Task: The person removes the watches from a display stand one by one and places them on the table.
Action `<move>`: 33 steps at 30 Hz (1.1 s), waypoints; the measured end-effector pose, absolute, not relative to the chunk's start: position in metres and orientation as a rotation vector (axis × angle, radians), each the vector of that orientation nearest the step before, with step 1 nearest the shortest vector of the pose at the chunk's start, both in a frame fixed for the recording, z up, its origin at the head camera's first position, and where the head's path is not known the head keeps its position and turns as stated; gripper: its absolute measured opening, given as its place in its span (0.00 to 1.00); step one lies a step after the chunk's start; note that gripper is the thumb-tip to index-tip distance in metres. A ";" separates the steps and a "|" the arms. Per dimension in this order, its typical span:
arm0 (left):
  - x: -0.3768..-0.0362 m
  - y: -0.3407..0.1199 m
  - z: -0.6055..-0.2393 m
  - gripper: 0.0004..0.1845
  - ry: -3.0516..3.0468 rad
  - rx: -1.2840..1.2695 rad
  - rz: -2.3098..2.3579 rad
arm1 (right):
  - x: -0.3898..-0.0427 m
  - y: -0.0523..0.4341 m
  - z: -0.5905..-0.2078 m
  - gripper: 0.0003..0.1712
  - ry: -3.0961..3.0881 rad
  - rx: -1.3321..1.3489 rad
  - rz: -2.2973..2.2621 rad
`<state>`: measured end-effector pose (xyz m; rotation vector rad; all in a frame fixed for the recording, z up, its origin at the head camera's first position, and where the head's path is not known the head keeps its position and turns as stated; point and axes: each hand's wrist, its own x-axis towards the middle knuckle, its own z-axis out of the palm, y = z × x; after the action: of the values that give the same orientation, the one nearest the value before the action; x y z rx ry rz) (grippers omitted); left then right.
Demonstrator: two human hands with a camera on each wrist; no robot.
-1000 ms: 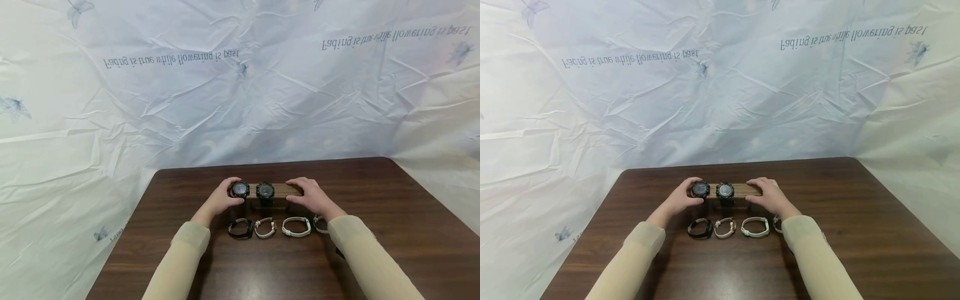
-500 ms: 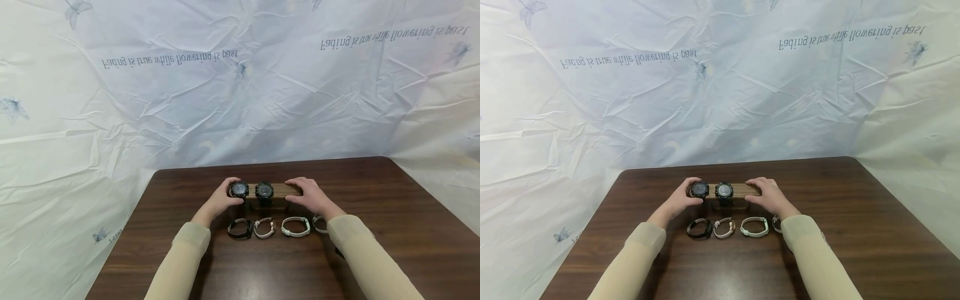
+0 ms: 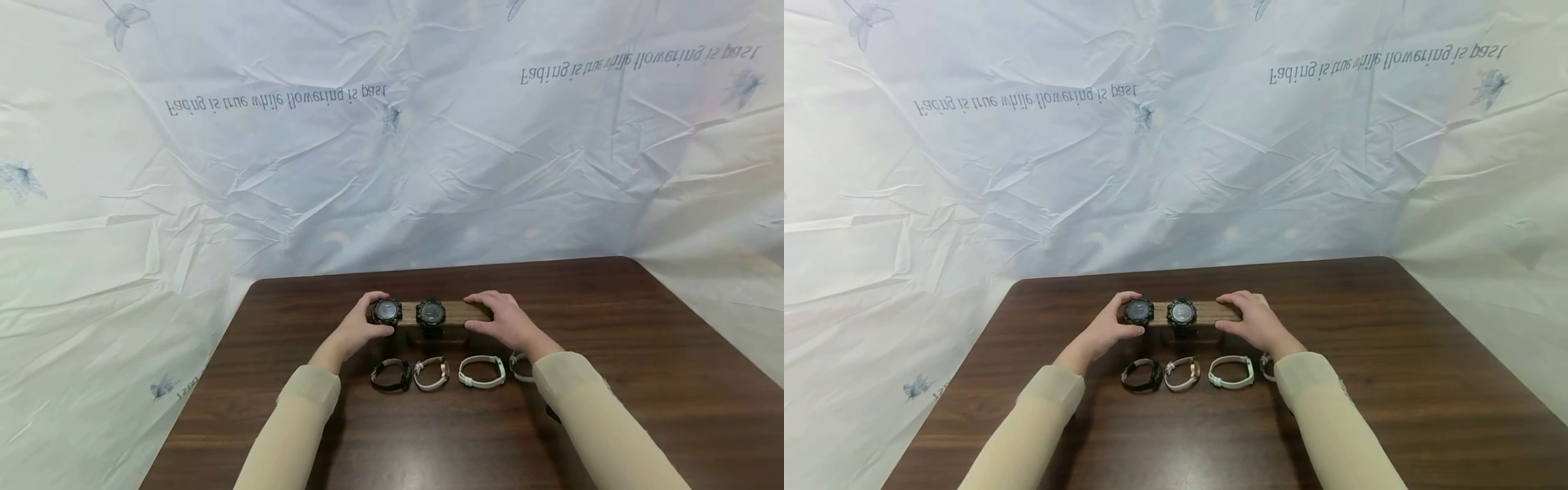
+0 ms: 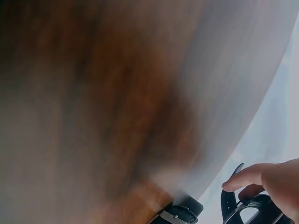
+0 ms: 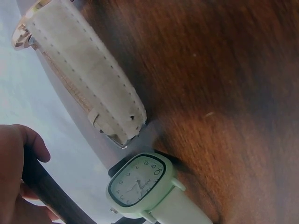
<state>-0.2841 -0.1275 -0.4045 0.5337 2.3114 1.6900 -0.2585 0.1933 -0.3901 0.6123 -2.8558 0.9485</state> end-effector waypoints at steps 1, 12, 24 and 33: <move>-0.284 -0.128 -0.404 0.34 2.270 0.522 1.721 | -0.259 0.193 -0.390 0.33 -2.855 0.611 0.948; -0.285 -0.135 -0.405 0.35 2.232 0.470 1.763 | -0.258 0.192 -0.389 0.33 -2.854 0.621 0.936; -0.280 -0.145 -0.401 0.33 2.396 0.448 1.652 | -0.257 0.192 -0.388 0.31 -2.861 0.601 0.952; -0.277 -0.149 -0.399 0.34 2.407 0.412 1.652 | -0.255 0.193 -0.387 0.31 -2.857 0.614 0.970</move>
<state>-0.2775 -0.1488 -0.3991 0.4122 2.4067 1.6520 -0.2547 0.1926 -0.3871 0.6140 -2.8572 0.9701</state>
